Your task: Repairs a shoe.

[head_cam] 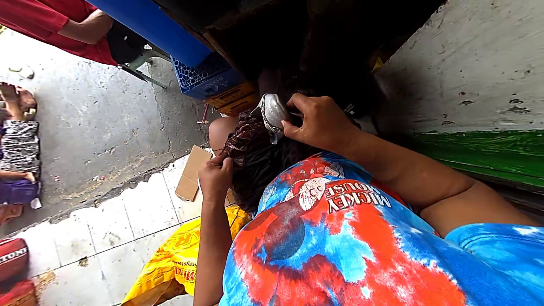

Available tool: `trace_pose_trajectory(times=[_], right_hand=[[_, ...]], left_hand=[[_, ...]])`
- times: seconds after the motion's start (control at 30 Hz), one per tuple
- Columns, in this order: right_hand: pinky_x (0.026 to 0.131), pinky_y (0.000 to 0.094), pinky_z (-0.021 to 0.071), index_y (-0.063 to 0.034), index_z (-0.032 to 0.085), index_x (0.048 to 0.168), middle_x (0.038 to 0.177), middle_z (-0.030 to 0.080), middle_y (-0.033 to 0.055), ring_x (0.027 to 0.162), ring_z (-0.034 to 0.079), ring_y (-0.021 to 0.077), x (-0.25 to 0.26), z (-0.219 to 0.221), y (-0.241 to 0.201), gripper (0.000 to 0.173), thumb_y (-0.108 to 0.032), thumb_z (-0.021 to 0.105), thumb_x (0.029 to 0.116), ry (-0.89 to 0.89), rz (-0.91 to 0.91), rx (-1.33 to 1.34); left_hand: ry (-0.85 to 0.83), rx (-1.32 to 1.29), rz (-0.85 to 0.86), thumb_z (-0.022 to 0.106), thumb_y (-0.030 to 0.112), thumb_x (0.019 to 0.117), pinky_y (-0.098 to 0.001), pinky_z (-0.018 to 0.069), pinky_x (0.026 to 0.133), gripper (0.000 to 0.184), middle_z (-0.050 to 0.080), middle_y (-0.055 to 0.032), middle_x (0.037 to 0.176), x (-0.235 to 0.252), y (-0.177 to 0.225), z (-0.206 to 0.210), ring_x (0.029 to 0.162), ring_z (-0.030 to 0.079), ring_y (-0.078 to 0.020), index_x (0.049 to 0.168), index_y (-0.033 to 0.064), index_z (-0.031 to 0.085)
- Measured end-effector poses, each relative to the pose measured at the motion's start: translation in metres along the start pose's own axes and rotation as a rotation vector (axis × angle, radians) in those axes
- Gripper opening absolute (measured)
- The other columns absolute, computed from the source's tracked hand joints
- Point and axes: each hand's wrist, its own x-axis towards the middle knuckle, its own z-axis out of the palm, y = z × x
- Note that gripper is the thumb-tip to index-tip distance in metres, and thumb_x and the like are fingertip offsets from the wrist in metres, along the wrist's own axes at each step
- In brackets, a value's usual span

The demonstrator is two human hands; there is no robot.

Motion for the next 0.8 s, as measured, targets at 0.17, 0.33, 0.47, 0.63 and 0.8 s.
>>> trace_pose_trajectory(times=[0.17,0.33,0.47,0.63,0.8], right_hand=[[0.055,0.0423,0.0509,-0.0024,0.068,0.097,0.071,0.065,0.0094,0.063,0.065,0.0243,0.001,-0.001,-0.006,0.026,-0.026,0.070,0.0861,-0.040,-0.003,-0.017],[0.062,0.0419,0.0522,-0.0027,0.071,0.088,0.073,0.064,0.0099,0.067,0.063,0.0220,0.007,-0.034,0.002,0.028,-0.029,0.069,0.0959,-0.246,-0.105,0.048],[0.069,0.0159,0.0494,-0.0043,0.071,0.085,0.094,0.063,0.0013,0.080,0.058,0.0011,0.018,-0.055,0.002,0.025,-0.021,0.060,0.0999,-0.144,-0.173,0.438],[0.044,0.0142,0.0466,-0.0131,0.065,0.090,0.082,0.073,-0.0060,0.052,0.057,-0.0032,0.026,-0.066,-0.009,0.024,-0.021,0.050,0.1077,-0.153,-0.058,0.846],[0.072,0.0566,0.0558,0.0003,0.071,0.090,0.079,0.067,0.0166,0.076,0.068,0.0332,0.022,-0.058,-0.023,0.051,-0.050,0.066,0.0965,-0.338,0.062,-0.173]], left_hand=[[0.033,-0.021,-0.045,0.056,0.013,0.0973,-0.0471,0.0365,0.059,0.040,0.041,-0.0040,0.055,0.001,-0.009,-0.003,0.057,0.045,-0.0208,0.059,0.0060,0.045],[0.183,-0.207,0.214,0.060,0.022,0.0928,-0.0379,0.0453,0.072,0.032,0.058,-0.0066,0.082,-0.003,-0.034,-0.001,0.077,0.055,-0.0140,0.069,0.0004,0.064],[0.221,-0.891,0.585,0.063,0.023,0.0923,-0.0314,0.0511,0.102,0.028,0.070,-0.0003,0.126,-0.006,-0.029,-0.005,0.125,0.061,-0.0131,0.065,0.0178,0.066],[-0.088,-1.466,0.623,0.062,0.043,0.0987,-0.0194,0.0531,0.066,0.024,0.069,0.0123,0.076,-0.006,0.007,0.002,0.068,0.063,0.0001,0.083,0.0289,0.074],[0.030,-0.687,0.523,0.059,0.020,0.1025,-0.0269,0.0581,0.079,0.025,0.076,-0.0038,0.093,-0.005,0.029,0.020,0.081,0.069,-0.0053,0.102,0.0017,0.076]])
